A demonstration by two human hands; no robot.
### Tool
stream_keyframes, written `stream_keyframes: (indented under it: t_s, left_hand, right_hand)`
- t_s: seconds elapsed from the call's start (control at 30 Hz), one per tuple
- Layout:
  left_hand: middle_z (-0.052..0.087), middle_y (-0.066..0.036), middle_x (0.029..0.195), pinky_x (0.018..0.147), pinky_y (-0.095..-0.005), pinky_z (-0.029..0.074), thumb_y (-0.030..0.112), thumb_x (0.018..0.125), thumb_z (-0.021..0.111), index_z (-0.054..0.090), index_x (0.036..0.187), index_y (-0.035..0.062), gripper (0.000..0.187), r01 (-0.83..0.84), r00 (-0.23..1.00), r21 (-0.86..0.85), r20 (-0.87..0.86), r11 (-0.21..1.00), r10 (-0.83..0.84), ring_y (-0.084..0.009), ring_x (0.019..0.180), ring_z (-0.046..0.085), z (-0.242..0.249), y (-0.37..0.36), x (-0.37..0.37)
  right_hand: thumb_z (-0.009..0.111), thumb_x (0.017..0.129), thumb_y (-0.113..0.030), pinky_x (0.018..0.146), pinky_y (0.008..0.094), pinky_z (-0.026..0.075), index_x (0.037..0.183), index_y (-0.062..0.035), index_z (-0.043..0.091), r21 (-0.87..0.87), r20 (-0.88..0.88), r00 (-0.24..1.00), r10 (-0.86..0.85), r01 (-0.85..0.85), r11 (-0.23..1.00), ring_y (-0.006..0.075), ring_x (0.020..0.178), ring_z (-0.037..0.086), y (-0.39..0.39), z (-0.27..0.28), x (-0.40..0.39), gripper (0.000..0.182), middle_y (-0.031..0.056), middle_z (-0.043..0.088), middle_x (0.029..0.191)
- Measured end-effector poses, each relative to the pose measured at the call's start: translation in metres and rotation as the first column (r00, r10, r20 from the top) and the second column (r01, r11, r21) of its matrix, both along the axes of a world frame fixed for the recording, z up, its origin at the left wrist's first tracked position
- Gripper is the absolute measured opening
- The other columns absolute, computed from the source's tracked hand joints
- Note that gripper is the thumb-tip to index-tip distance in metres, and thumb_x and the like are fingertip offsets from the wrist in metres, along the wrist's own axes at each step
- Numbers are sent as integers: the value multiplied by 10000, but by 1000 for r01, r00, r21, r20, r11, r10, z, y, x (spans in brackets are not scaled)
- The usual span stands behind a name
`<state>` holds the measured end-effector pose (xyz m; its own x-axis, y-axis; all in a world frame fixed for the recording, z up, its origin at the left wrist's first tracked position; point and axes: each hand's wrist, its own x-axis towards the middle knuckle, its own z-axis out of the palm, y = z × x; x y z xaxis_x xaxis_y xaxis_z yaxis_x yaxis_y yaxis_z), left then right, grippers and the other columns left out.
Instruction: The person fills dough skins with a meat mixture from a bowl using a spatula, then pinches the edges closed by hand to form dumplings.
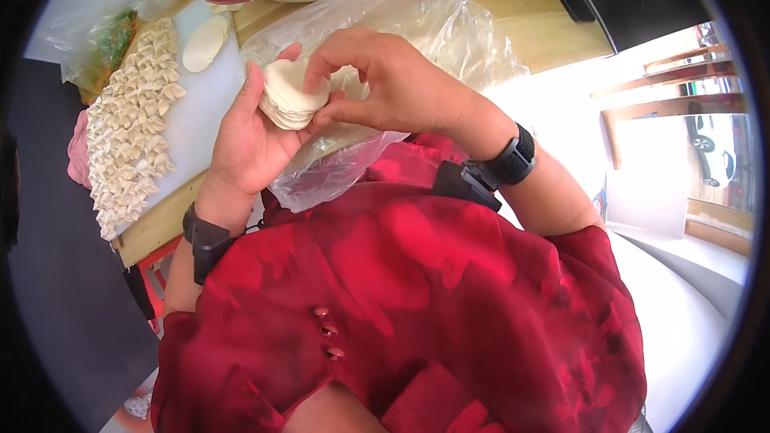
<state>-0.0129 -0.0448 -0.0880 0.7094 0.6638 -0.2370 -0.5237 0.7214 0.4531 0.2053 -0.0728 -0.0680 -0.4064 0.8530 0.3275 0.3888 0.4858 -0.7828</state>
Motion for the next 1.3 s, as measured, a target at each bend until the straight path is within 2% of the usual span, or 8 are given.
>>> stream_keyframes:
  t_s: [0.27, 0.6, 0.67, 0.9, 0.97, 1.1, 1.17, 1.3]
  left_hand:
    - [543, -187, 1285, 941, -466, 549, 529, 1034, 318, 387, 1376, 25, 612, 31, 995, 6, -94, 1000, -30, -315, 1133, 604, -3, 0, -1]
    - [563, -215, 1264, 929, -475, 557, 583, 1021, 256, 387, 1381, 1, 697, 112, 985, -16, -129, 994, -114, -394, 1081, 632, 0, 1, -5]
    - [566, -219, 1260, 917, -471, 564, 590, 1019, 252, 384, 1386, 1, 707, 126, 985, -31, -114, 992, -129, -406, 1070, 635, -2, 3, -6]
    - [616, -209, 1170, 795, -404, 605, 597, 1012, 295, 444, 1364, 3, 706, 226, 967, 26, -127, 974, -221, -315, 988, 668, -6, 8, -8]
    - [623, -204, 1152, 780, -398, 607, 594, 1011, 306, 454, 1359, 3, 701, 236, 965, 40, -126, 971, -229, -294, 970, 671, -4, 8, -8]
    - [622, -187, 1151, 765, -391, 607, 589, 1012, 324, 473, 1338, 4, 686, 174, 976, -54, -125, 983, -180, -281, 957, 668, -2, 8, -4]
    - [623, -180, 1149, 761, -388, 607, 587, 1011, 329, 477, 1333, 5, 681, 152, 980, -110, -115, 982, -164, -278, 959, 667, -1, 8, -3]
    - [622, -176, 1146, 762, -382, 610, 600, 1000, 353, 480, 1323, -5, 698, 156, 977, -41, -140, 987, -161, -276, 919, 678, -2, 8, -5]
  right_hand:
    - [758, 834, -125, 690, 250, 454, 1001, -98, 678, -11, -106, 994, 0, -1, 1000, 109, 900, 605, -4, -8, -4, 188, -24, 672, 984]
    - [745, 849, -154, 652, 252, 507, 964, -76, 721, -206, -101, 995, 1, -22, 978, 100, 806, 652, 2, -4, 0, 141, 14, 725, 902]
    - [710, 901, -122, 777, 249, 506, 987, -36, 697, -308, -183, 982, 40, -96, 947, 80, 873, 621, 5, -7, 1, 123, 10, 689, 888]
    - [659, 941, -189, 766, 266, 521, 994, -21, 682, -331, -315, 948, 36, -145, 933, 90, 793, 632, 13, -16, 1, 178, 21, 690, 879]
    - [642, 949, -187, 766, 277, 517, 1026, -22, 661, -546, -437, 897, -65, -207, 812, 85, 794, 621, 15, -11, 3, 183, 14, 677, 885]
    - [653, 943, -190, 753, 281, 518, 1038, -28, 659, -521, -479, 875, -64, -225, 823, 82, 782, 613, 11, -10, -1, 188, 16, 682, 893]
    - [679, 935, -158, 640, 203, 435, 1045, -15, 639, -251, -201, 979, 18, -69, 966, 52, 794, 591, 8, -7, -4, 185, -12, 680, 916]
    - [707, 915, -161, 649, 205, 448, 1033, -8, 644, -83, -45, 997, 68, -72, 994, 59, 770, 591, 8, -6, -5, 203, -5, 675, 902]
